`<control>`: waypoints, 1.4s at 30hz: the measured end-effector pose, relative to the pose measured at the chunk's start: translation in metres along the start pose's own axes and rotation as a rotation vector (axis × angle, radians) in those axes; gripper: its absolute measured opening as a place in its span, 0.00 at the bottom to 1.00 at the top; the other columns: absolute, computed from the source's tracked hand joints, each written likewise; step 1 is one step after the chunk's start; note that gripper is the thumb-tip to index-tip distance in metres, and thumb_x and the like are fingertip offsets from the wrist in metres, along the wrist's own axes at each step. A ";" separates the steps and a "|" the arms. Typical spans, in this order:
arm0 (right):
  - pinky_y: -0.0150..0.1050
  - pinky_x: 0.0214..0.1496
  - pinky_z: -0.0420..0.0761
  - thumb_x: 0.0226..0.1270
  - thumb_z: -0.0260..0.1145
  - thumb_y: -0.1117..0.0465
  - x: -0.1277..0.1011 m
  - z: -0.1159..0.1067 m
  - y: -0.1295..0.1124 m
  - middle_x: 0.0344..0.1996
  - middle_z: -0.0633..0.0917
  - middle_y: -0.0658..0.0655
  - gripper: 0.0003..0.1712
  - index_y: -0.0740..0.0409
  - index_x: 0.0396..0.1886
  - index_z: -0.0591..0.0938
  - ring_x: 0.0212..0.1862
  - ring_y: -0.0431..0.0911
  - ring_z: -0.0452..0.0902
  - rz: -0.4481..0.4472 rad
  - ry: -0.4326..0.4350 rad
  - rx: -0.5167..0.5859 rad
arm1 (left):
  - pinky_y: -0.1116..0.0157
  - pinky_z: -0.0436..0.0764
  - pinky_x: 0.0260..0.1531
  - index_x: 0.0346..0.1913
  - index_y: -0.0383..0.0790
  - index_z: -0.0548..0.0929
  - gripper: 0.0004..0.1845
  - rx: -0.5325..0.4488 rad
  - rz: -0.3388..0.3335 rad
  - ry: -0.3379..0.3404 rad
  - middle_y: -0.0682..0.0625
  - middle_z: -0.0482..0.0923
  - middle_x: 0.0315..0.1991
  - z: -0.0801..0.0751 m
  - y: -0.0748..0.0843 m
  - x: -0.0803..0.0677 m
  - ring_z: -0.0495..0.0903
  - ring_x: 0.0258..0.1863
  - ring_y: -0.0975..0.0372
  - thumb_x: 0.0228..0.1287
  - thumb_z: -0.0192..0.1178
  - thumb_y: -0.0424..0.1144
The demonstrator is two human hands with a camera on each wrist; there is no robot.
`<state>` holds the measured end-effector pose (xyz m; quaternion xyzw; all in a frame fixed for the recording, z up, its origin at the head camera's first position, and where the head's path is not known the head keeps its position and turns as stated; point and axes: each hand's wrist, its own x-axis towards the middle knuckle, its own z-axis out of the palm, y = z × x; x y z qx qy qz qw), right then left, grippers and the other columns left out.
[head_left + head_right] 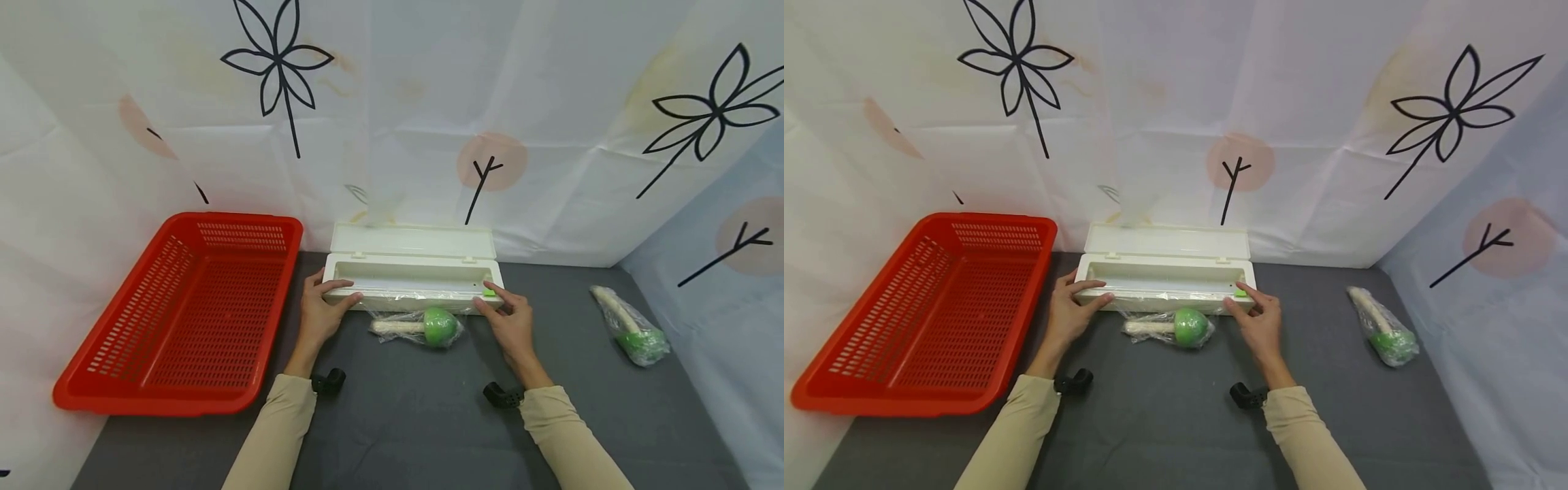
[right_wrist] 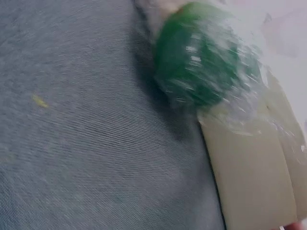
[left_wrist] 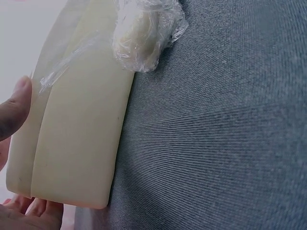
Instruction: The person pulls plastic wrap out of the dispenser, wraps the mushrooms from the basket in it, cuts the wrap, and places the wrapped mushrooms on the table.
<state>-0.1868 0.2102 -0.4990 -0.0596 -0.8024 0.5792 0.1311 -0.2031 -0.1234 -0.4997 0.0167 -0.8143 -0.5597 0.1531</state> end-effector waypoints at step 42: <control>0.25 0.34 0.67 0.72 0.63 0.73 -0.005 0.014 -0.006 0.58 0.59 0.73 0.15 0.71 0.56 0.83 0.42 0.43 0.61 -0.125 0.012 0.005 | 0.45 0.58 0.70 0.44 0.30 0.90 0.16 -0.013 -0.006 -0.027 0.31 0.62 0.69 0.001 -0.001 -0.001 0.60 0.71 0.41 0.52 0.79 0.32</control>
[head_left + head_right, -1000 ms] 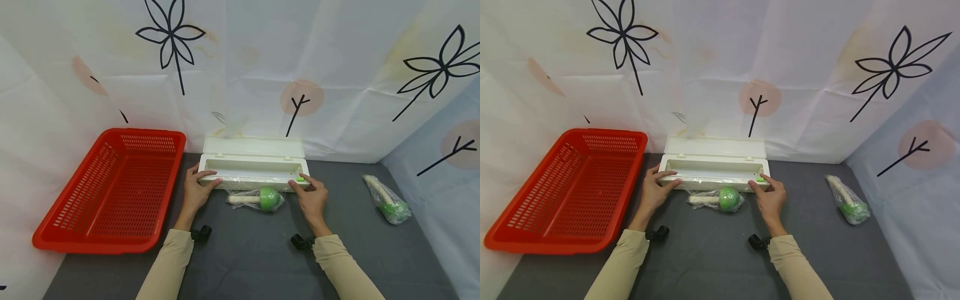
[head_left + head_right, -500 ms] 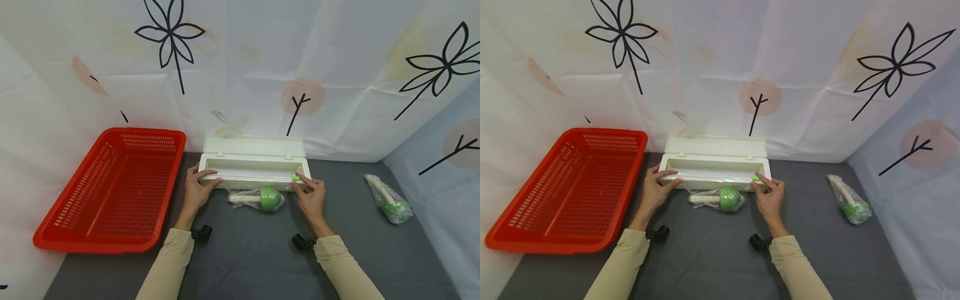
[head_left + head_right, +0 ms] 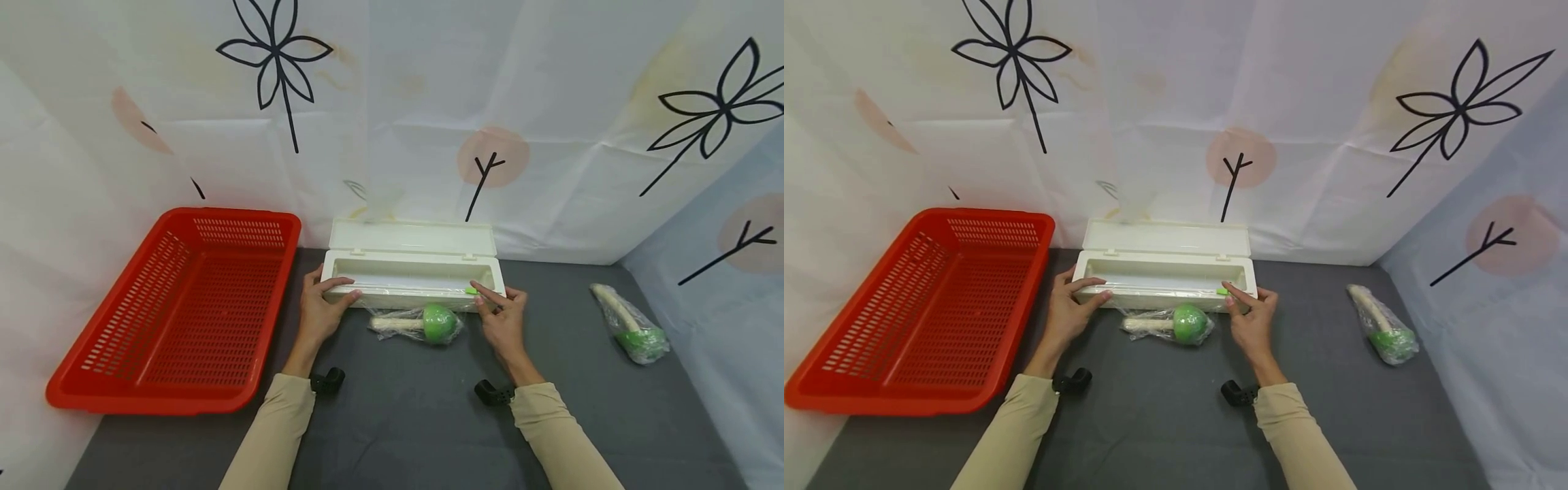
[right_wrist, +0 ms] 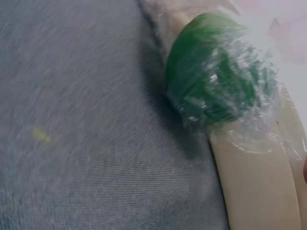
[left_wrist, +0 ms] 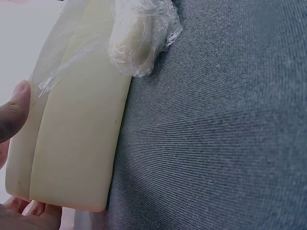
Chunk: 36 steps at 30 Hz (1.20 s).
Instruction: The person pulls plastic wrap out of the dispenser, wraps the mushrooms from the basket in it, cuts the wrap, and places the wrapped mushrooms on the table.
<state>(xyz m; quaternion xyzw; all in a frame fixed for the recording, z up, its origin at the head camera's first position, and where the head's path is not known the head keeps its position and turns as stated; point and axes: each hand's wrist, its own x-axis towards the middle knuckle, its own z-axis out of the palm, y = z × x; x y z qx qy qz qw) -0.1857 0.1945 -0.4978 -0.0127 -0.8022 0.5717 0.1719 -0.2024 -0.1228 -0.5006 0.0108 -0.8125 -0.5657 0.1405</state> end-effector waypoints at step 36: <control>0.32 0.36 0.75 0.64 0.74 0.64 0.020 -0.032 0.014 0.38 0.69 0.60 0.16 0.61 0.51 0.89 0.39 0.51 0.67 -0.093 -0.190 -0.314 | 0.51 0.79 0.55 0.55 0.31 0.85 0.18 0.089 0.303 -0.386 0.40 0.84 0.51 0.080 0.074 0.003 0.82 0.54 0.48 0.66 0.70 0.37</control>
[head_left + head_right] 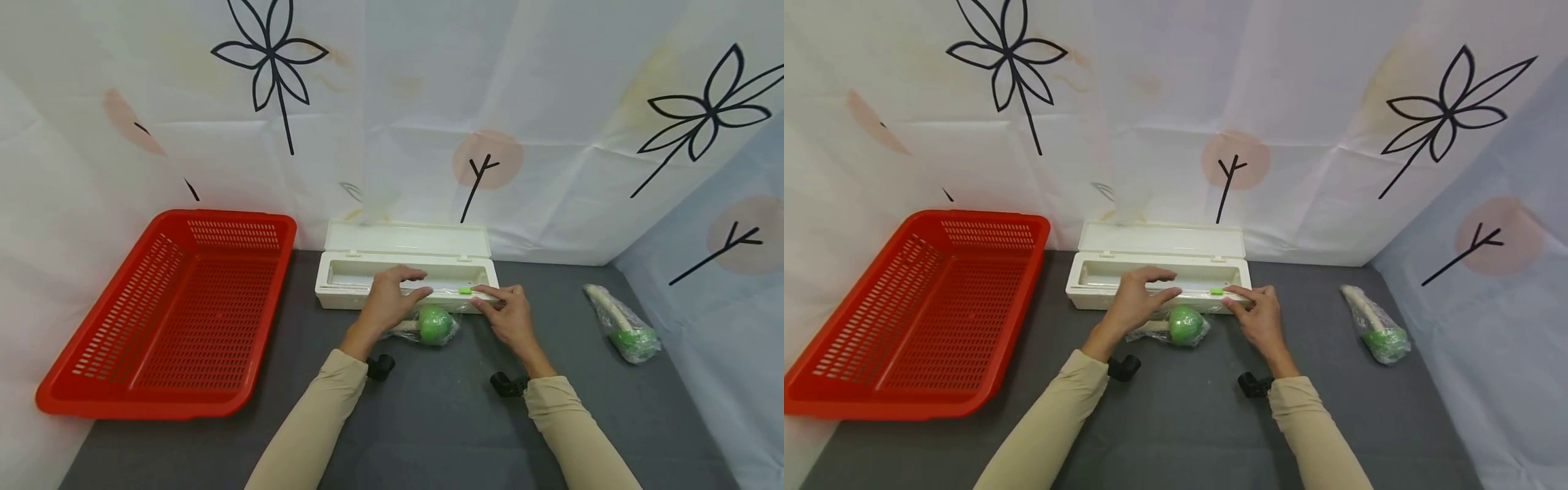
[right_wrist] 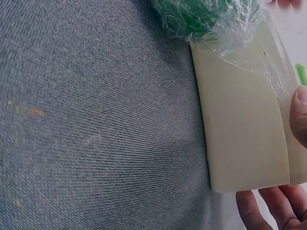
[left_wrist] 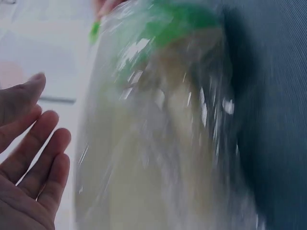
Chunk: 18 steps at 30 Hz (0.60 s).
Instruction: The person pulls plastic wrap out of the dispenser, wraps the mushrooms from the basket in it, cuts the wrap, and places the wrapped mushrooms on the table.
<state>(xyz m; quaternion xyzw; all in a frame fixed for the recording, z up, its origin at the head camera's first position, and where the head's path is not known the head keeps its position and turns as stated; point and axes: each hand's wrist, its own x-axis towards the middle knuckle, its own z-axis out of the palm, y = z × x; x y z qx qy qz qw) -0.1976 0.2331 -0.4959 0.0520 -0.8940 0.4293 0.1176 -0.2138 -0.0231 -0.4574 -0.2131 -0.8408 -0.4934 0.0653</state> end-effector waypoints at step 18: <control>0.19 0.43 0.75 0.66 0.72 0.68 -0.001 0.005 0.003 0.39 0.66 0.60 0.15 0.68 0.51 0.87 0.38 0.51 0.73 -0.041 0.014 0.099 | 0.67 0.82 0.39 0.48 0.42 0.91 0.12 0.163 -0.101 -0.178 0.49 0.89 0.43 0.053 0.017 0.033 0.86 0.41 0.59 0.67 0.69 0.43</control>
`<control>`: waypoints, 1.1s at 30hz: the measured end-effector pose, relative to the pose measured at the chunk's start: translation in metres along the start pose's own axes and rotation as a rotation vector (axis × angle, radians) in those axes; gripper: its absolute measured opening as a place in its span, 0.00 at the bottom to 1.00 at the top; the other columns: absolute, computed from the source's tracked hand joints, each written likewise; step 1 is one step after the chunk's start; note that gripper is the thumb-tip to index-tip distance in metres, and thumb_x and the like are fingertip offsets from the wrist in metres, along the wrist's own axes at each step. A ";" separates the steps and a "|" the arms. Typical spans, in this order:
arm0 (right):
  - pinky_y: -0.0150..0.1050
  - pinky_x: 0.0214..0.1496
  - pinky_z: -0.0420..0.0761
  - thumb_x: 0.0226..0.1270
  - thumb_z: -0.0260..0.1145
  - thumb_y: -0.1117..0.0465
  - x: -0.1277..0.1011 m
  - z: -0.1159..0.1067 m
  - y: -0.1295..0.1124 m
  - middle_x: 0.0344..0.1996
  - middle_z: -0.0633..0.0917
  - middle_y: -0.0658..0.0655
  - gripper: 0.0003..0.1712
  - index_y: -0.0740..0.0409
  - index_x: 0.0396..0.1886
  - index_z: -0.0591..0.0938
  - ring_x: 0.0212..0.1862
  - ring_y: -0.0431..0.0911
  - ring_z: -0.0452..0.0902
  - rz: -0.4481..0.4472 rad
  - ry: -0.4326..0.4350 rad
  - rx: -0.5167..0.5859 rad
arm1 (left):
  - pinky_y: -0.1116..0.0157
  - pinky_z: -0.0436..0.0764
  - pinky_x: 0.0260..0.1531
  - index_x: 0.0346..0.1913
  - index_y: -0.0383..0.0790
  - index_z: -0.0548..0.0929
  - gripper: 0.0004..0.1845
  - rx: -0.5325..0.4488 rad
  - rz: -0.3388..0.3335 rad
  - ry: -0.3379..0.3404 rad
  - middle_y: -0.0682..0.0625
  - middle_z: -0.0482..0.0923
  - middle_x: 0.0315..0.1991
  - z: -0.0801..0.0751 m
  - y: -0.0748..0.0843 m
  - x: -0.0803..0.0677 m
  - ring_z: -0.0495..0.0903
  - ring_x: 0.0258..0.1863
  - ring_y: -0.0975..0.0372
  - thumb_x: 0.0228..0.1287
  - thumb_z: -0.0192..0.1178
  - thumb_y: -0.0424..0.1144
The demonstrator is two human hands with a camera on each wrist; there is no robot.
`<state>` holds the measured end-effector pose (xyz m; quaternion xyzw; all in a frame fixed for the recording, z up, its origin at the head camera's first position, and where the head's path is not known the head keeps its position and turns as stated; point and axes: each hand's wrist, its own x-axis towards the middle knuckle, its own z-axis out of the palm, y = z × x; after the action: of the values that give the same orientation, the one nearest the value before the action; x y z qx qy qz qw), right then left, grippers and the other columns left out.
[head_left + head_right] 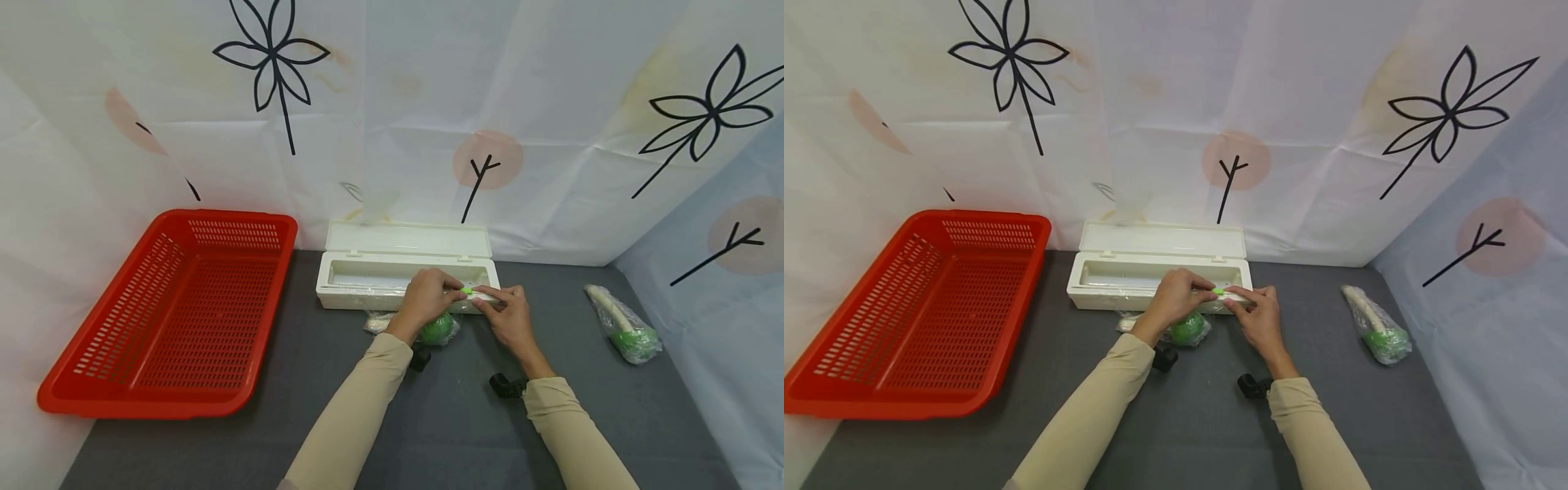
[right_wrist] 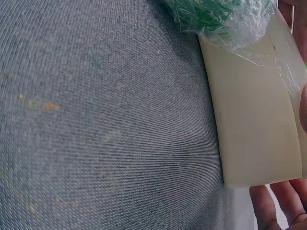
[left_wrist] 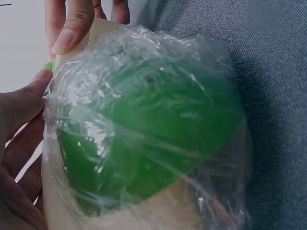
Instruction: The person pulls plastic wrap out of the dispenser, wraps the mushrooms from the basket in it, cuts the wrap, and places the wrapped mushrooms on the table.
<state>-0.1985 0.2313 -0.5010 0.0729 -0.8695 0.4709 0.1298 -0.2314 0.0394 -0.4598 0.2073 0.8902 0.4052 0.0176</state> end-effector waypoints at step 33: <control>0.16 0.46 0.72 0.64 0.72 0.72 0.001 -0.001 0.000 0.38 0.66 0.61 0.14 0.70 0.49 0.87 0.40 0.47 0.65 0.013 0.008 0.034 | 0.59 0.85 0.42 0.44 0.38 0.92 0.07 -0.042 -0.043 0.051 0.45 0.89 0.42 -0.032 -0.025 -0.023 0.87 0.42 0.54 0.67 0.69 0.36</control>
<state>-0.1996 0.2319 -0.5005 0.0677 -0.8613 0.4868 0.1288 -0.2261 -0.0069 -0.4593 0.1775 0.8858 0.4287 0.0079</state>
